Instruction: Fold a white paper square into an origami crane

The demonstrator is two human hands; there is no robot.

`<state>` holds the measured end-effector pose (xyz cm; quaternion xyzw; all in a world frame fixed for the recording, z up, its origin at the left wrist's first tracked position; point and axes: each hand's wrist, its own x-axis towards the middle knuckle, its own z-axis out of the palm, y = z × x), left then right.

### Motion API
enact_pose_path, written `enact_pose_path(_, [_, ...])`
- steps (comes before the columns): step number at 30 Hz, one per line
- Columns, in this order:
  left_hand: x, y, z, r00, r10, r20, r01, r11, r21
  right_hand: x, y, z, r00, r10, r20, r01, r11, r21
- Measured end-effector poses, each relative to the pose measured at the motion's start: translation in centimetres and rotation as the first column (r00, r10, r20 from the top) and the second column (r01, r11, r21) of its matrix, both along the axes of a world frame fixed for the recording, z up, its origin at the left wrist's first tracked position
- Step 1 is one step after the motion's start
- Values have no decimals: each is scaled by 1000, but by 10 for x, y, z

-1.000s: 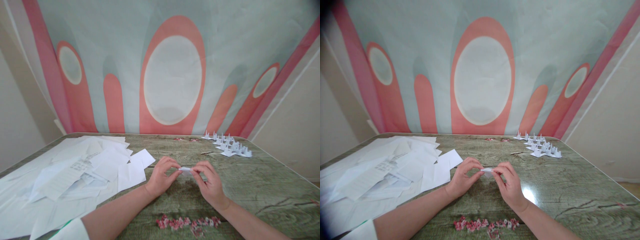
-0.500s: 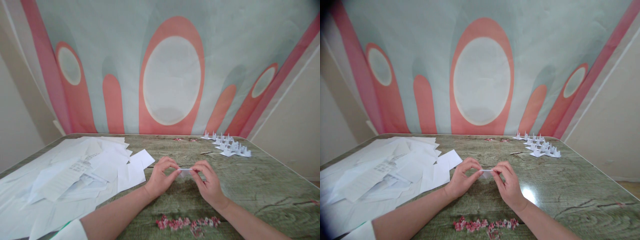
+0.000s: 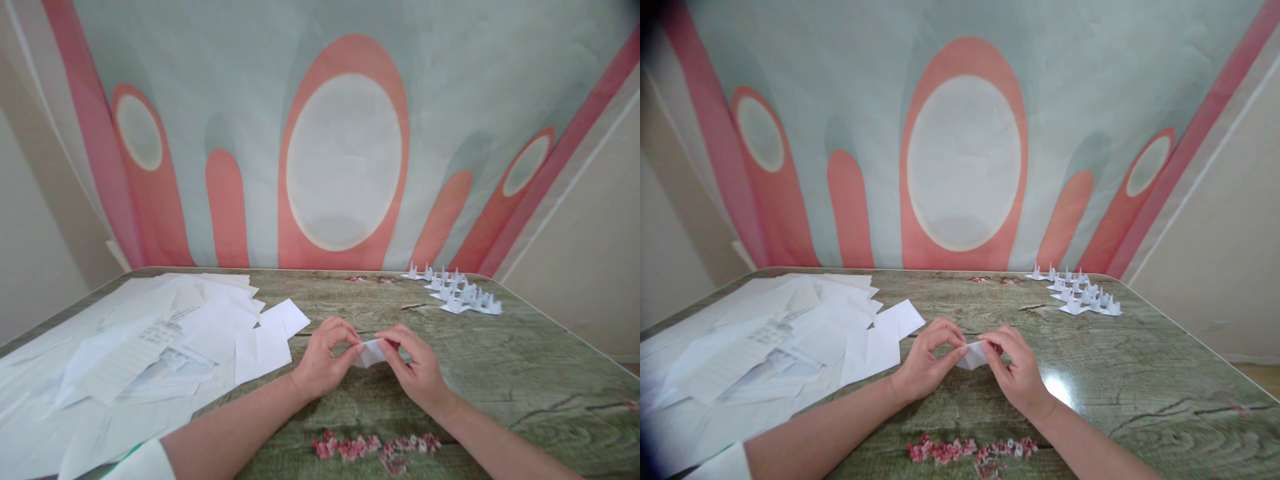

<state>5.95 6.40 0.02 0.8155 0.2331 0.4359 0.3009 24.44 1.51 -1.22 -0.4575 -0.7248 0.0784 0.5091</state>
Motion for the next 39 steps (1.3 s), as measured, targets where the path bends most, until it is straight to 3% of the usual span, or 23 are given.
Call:
enact_pose_path(33, [0, 4, 0, 999, -3, -37, -1, 993, -122, -5, 0, -5, 994, 109, -30, -112, 987, -118])
enact_pose_path(39, [2, 4, -3, 990, -85, -115, 67, 986, -150, -8, 1, -3, 993, 89, -76, -99, 986, -138])
